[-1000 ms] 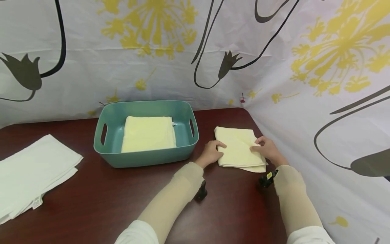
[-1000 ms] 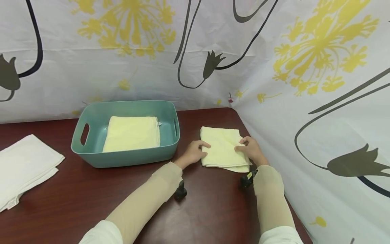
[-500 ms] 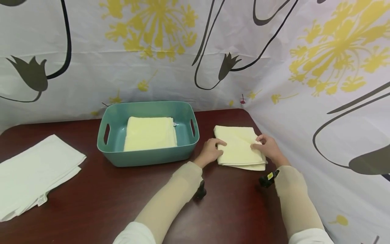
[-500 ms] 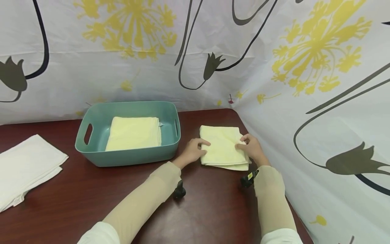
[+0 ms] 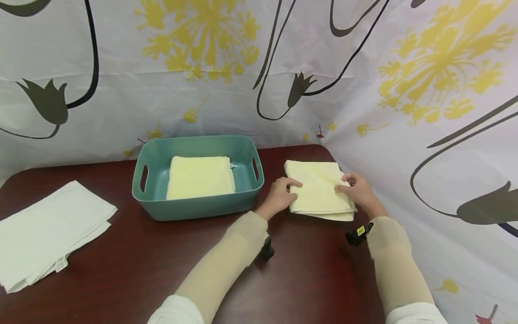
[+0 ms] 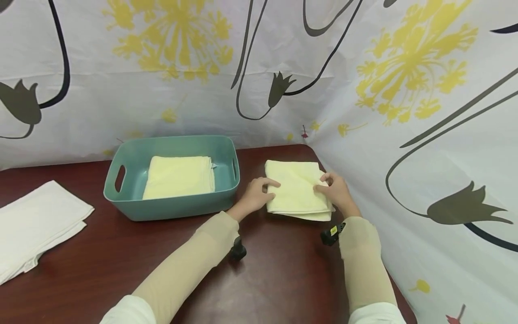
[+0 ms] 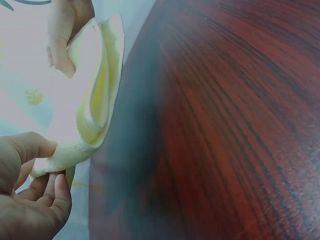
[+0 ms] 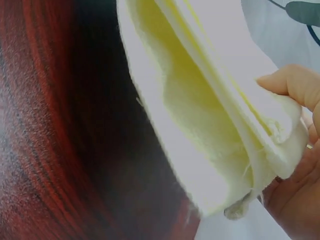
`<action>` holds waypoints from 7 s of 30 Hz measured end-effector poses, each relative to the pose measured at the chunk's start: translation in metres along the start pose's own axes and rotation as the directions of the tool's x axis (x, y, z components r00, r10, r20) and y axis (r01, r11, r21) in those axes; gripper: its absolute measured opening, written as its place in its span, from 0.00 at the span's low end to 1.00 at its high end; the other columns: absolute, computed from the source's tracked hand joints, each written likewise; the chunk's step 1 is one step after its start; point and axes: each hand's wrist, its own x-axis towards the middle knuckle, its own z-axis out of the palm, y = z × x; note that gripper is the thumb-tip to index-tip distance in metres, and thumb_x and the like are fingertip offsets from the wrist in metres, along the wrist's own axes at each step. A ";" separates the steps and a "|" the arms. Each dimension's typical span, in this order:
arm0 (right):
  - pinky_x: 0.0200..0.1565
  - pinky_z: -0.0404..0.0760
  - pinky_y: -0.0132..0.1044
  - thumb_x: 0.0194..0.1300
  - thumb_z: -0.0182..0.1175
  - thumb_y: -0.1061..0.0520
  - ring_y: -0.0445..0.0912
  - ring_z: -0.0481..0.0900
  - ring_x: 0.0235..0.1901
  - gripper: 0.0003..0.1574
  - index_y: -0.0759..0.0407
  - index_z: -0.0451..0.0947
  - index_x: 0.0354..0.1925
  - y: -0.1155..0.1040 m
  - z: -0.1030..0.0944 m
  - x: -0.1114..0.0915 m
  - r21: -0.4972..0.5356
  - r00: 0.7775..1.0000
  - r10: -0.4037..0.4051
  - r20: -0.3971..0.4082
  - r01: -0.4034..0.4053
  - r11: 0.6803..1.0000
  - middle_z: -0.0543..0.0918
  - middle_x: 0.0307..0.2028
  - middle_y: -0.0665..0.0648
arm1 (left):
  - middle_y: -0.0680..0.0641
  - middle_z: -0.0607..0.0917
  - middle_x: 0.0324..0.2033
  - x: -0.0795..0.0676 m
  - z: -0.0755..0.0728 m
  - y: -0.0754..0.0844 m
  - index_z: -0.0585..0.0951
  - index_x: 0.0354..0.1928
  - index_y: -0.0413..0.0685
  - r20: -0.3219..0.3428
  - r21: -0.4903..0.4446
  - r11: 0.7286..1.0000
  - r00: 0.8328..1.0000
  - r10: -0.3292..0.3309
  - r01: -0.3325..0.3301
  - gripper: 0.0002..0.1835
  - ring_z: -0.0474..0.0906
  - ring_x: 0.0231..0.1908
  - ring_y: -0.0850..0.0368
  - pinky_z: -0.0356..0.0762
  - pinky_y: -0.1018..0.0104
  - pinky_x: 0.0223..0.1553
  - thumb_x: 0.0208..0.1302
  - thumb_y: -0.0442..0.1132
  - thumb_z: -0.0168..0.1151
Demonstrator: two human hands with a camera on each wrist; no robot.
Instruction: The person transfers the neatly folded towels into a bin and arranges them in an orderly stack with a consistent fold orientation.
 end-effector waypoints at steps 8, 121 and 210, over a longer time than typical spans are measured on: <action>0.25 0.72 0.30 0.56 0.64 0.59 0.41 0.69 0.26 0.19 0.68 0.66 0.39 -0.010 -0.006 -0.004 -0.033 0.999 -0.004 -0.044 0.003 0.999 0.70 0.30 0.58 | 0.48 0.76 0.37 -0.003 -0.007 0.012 0.83 0.47 0.45 -0.004 0.028 0.999 0.999 0.040 -0.040 0.19 0.61 0.25 0.59 0.61 0.72 0.24 0.53 0.24 0.56; 0.26 0.70 0.26 0.56 0.62 0.67 0.39 0.68 0.24 0.15 0.73 0.66 0.37 -0.169 0.087 -0.012 0.187 0.943 -0.332 0.026 0.322 0.928 0.71 0.29 0.59 | 0.48 0.81 0.46 -0.069 -0.180 0.017 0.85 0.44 0.48 -0.130 0.093 0.994 0.991 -0.039 0.052 0.10 0.78 0.35 0.55 0.76 0.65 0.34 0.62 0.35 0.60; 0.37 0.72 0.50 0.59 0.64 0.55 0.47 0.69 0.23 0.16 0.62 0.70 0.38 -0.226 0.168 0.086 0.027 0.867 -0.188 0.461 0.198 0.980 0.73 0.26 0.55 | 0.41 0.82 0.45 -0.044 -0.313 -0.022 0.82 0.47 0.35 0.108 0.254 0.930 0.948 -0.299 0.265 0.14 0.76 0.35 0.55 0.74 0.59 0.42 0.60 0.34 0.62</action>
